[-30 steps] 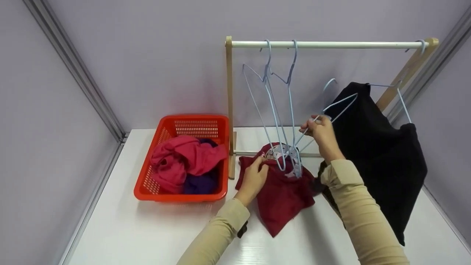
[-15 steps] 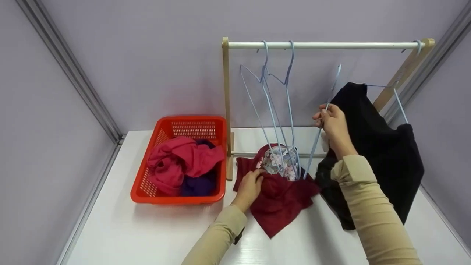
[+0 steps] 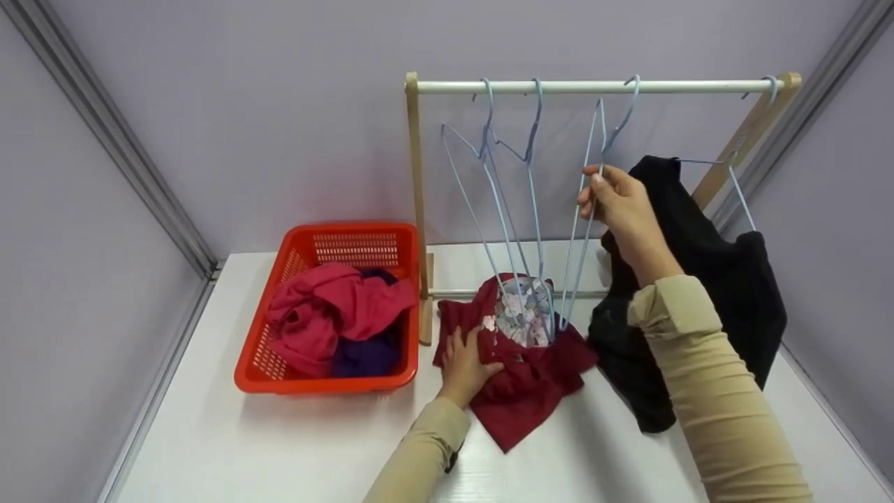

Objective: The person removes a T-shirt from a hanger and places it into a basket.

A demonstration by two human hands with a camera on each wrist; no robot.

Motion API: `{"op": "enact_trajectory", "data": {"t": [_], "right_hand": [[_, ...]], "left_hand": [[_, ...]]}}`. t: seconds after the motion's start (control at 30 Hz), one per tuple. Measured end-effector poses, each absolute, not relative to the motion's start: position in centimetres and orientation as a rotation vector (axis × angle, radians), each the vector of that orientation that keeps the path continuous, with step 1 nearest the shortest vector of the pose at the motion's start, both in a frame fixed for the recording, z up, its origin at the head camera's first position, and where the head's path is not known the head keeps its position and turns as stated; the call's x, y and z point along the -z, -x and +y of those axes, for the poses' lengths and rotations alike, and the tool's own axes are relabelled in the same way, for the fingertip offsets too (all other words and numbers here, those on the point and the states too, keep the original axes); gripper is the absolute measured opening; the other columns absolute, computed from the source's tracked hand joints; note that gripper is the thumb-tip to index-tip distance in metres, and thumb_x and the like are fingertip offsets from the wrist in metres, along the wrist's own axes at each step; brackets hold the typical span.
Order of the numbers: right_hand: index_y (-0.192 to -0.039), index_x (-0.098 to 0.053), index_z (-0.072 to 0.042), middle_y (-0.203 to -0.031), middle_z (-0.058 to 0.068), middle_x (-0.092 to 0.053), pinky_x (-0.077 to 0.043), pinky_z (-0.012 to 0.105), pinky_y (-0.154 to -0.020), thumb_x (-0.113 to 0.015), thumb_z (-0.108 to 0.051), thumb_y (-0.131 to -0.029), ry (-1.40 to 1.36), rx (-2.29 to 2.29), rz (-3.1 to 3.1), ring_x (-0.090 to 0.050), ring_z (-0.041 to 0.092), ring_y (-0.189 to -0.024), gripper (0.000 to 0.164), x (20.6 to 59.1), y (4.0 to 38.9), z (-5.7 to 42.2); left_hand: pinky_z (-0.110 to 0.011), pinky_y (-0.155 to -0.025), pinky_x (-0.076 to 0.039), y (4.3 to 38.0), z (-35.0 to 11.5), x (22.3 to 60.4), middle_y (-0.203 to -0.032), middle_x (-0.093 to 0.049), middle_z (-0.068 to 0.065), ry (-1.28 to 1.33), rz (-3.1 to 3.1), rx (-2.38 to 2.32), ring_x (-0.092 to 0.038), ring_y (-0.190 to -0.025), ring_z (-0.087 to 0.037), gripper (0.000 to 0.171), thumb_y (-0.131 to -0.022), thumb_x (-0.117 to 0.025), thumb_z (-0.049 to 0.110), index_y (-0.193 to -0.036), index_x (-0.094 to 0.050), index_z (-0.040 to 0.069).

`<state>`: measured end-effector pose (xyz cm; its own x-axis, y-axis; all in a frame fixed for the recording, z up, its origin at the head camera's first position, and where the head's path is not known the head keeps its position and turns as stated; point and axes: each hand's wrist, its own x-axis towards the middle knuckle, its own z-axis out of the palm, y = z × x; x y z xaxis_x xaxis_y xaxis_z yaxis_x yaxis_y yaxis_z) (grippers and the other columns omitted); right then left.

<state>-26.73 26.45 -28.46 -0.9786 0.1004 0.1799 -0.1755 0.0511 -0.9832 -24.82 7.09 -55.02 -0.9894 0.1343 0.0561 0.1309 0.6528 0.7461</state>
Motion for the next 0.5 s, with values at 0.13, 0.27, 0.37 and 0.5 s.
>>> {"op": "enact_trajectory", "data": {"t": [0.13,0.27,0.37,0.5], "right_hand": [[-0.117,-0.046,-0.004,-0.066,-0.005,-0.057,-0.048,0.015,-0.058,-0.037,-0.018,-0.102,-0.090,-2.076,-2.120,-0.052,0.004,-0.055,0.023,28.04,26.92,26.40],[-0.126,-0.043,0.002,-0.065,-0.005,-0.057,-0.047,0.015,-0.057,-0.036,-0.020,-0.102,-0.092,-2.059,-2.159,-0.052,0.004,-0.054,0.033,27.66,27.16,26.14],[-0.129,-0.042,0.004,-0.065,-0.005,-0.057,-0.047,0.015,-0.057,-0.036,-0.020,-0.102,-0.083,-2.069,-2.169,-0.052,0.003,-0.054,0.037,27.52,27.32,26.06],[-0.133,-0.040,0.007,-0.065,-0.006,-0.056,-0.047,0.015,-0.058,-0.036,-0.021,-0.102,-0.070,-2.075,-2.216,-0.052,0.003,-0.054,0.041,27.73,27.49,26.16]], "left_hand": [[-0.060,-0.105,-0.033,24.83,7.04,55.68,-0.141,-0.042,-0.028,-0.239,2.798,-1.132,-0.039,-0.132,-0.045,0.080,-0.073,-0.080,0.023,-0.137,-0.039,-0.002],[-0.058,-0.100,-0.039,24.48,7.16,55.66,-0.135,-0.049,-0.027,-0.263,2.806,-1.076,-0.047,-0.124,-0.044,0.078,-0.076,-0.077,0.014,-0.139,-0.035,-0.005],[-0.055,-0.095,-0.043,24.29,7.39,55.49,-0.128,-0.053,-0.028,-0.249,2.830,-1.086,-0.051,-0.115,-0.045,0.079,-0.075,-0.074,0.006,-0.141,-0.032,-0.005],[-0.052,-0.091,-0.046,24.35,7.55,55.44,-0.121,-0.054,-0.031,-0.221,2.812,-1.126,-0.054,-0.105,-0.047,0.089,-0.070,-0.074,0.002,-0.144,-0.026,-0.006]]}}
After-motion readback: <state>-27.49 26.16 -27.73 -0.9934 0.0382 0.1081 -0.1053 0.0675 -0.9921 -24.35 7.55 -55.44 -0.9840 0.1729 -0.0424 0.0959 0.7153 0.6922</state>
